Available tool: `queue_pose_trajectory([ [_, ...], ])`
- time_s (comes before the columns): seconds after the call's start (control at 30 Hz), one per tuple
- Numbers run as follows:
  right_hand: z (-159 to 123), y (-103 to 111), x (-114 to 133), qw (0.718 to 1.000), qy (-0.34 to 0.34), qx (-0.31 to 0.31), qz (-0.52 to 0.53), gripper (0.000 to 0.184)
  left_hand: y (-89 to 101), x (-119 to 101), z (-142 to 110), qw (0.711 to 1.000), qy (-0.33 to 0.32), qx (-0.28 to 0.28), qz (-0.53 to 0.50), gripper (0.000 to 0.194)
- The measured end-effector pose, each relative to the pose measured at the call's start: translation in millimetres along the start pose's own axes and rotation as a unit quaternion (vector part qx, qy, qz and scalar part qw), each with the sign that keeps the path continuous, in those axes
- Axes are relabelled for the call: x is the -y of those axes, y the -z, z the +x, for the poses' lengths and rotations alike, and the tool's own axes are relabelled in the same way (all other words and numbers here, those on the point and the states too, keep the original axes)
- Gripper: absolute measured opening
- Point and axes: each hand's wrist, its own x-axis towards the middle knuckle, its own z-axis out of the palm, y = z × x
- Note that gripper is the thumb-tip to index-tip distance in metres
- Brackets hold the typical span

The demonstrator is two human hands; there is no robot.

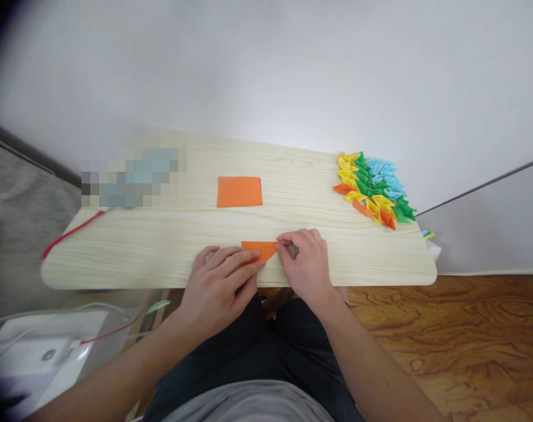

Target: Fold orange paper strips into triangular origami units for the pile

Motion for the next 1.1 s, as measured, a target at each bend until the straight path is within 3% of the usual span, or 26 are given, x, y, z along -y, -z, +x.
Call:
queue_pose_trajectory([
  [0.33,3,2,-5,1.000,-0.011,0.001,-0.013,0.005,-0.3,-1,1,1.000,0.000,-0.005,0.002,0.023],
  [0.73,-7,-9,15,0.999,0.027,0.021,-0.032,0.005,4.8,-13,-4,1.000,0.016,-0.006,-0.004,0.030],
  [0.93,-9,-9,10,0.998,0.044,0.028,-0.042,0.006,13.2,5,-7,0.998,0.013,-0.032,-0.048,0.040],
  [1.1,-16,-5,10,0.996,0.058,0.043,-0.051,0.013,15.7,21,-1,0.999,-0.019,-0.011,-0.032,0.034],
])
